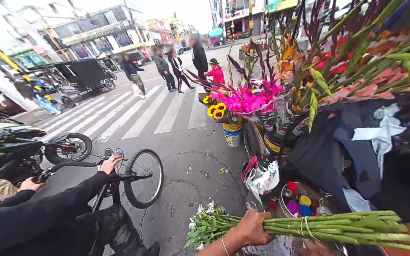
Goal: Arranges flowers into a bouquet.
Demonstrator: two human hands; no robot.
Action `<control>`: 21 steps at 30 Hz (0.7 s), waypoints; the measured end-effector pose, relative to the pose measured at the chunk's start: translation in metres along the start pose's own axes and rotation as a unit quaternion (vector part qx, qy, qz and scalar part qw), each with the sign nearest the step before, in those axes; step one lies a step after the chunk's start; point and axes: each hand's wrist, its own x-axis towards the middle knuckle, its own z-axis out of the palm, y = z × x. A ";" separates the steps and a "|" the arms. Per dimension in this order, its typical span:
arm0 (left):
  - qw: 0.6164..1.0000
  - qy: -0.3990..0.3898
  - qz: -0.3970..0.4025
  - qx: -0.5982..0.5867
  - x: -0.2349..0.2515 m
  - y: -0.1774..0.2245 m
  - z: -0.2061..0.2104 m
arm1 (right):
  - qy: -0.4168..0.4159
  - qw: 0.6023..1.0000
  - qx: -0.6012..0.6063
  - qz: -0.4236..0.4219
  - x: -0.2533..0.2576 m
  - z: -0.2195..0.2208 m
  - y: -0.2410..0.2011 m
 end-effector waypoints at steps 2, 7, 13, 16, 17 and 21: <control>0.999 -0.028 0.016 0.026 0.013 0.001 -0.008 | 0.097 0.988 0.085 -0.089 0.013 0.027 0.028; 0.995 -0.032 0.079 0.053 0.037 -0.004 -0.031 | 0.142 0.965 0.221 -0.015 0.029 0.034 0.031; 0.992 -0.051 0.100 0.054 0.052 -0.018 -0.059 | 0.149 0.962 0.229 0.023 0.054 0.039 0.013; 0.990 -0.108 0.088 0.023 0.062 -0.029 -0.069 | 0.203 0.930 0.302 0.040 0.066 0.057 -0.001; 0.986 -0.133 0.096 0.001 0.065 -0.033 -0.072 | 0.205 0.914 0.346 0.059 0.066 0.059 -0.007; 0.957 -0.207 0.186 -0.079 0.070 -0.056 -0.079 | 0.395 0.646 0.636 0.147 0.066 0.111 -0.035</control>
